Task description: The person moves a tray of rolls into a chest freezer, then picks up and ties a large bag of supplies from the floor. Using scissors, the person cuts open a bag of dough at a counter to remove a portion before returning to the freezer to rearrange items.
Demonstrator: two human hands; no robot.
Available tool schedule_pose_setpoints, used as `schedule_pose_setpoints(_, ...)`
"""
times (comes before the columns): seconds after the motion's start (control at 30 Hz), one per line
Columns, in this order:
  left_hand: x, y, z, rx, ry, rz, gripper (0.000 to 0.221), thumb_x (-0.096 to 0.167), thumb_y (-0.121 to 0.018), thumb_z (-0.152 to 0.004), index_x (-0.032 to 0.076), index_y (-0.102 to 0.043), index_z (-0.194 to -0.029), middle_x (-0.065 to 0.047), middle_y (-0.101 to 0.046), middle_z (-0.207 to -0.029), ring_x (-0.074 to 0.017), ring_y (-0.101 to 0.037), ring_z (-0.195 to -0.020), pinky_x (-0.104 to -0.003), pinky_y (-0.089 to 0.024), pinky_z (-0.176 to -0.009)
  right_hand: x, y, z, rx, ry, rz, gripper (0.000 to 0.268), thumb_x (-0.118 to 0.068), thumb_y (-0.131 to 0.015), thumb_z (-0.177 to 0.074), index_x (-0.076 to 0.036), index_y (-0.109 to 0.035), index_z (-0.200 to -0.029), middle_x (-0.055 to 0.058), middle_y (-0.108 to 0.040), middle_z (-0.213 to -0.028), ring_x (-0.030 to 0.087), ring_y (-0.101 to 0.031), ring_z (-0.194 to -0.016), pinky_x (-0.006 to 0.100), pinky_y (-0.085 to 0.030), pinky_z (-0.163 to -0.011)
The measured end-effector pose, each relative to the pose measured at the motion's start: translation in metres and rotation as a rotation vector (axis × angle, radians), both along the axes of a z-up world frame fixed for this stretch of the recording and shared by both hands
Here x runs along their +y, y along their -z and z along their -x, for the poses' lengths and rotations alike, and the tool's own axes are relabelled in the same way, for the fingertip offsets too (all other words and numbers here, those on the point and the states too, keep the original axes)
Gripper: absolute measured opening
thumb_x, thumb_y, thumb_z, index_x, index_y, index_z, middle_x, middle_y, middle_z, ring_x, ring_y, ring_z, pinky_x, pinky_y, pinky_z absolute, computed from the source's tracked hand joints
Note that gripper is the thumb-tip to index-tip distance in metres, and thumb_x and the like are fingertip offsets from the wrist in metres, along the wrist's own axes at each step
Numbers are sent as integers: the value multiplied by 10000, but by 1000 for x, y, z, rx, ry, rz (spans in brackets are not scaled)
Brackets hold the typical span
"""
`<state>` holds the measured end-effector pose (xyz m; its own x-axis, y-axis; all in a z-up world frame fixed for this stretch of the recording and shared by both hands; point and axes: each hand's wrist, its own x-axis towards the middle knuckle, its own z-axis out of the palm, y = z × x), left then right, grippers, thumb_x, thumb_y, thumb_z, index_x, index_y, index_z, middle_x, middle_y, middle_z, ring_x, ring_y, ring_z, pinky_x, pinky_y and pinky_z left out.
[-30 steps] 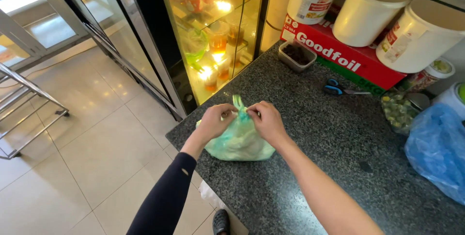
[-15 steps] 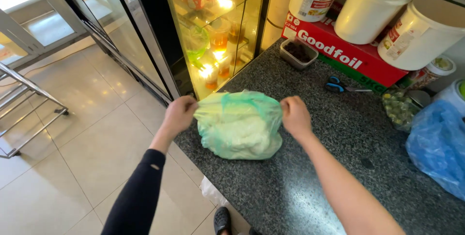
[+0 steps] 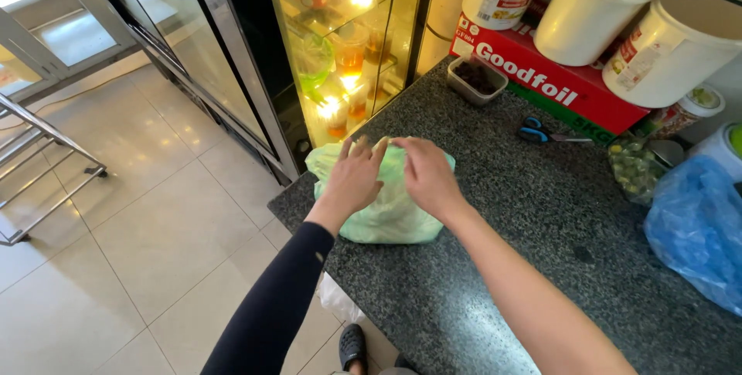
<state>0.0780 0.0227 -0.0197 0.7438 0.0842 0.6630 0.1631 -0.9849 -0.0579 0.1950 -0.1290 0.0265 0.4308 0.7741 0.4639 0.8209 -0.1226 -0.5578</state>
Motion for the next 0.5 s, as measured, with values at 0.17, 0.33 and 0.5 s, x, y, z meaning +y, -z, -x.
schedule_pose_setpoints(0.17, -23, -47, 28, 511, 164, 431, 179, 139, -603, -788, 12, -724, -822, -216, -731, -955, -350, -688, -986, -446, -527, -985, -3, -5, 12, 149, -193, 71, 333, -165, -503, -1003, -40, -610, -1292, 176, -692, -1186, 343, -662, -1112, 456, -504, -957)
schedule_pose_setpoints(0.33, -43, -69, 67, 342, 448, 696, 260, 219, -632, -769, -35, -678, -732, -215, -673, -830, -380, -675, -787, -466, -534, -789, -25, -13, 25, 291, -270, 259, 311, -324, -492, -1043, -80, -615, -1192, 188, -729, -890, 391, -718, -851, 492, -544, -716)
schedule_pose_setpoints(0.5, -31, -45, 88, 831, -71, 820, 631, 466, -442, -1048, 49, -711, -659, -144, -706, -647, -342, -715, -706, -470, -551, -750, -55, -14, 28, -17, -255, 750, 372, -449, -493, -990, -179, -748, -983, 195, -714, -806, 407, -715, -740, 530, -554, -697)
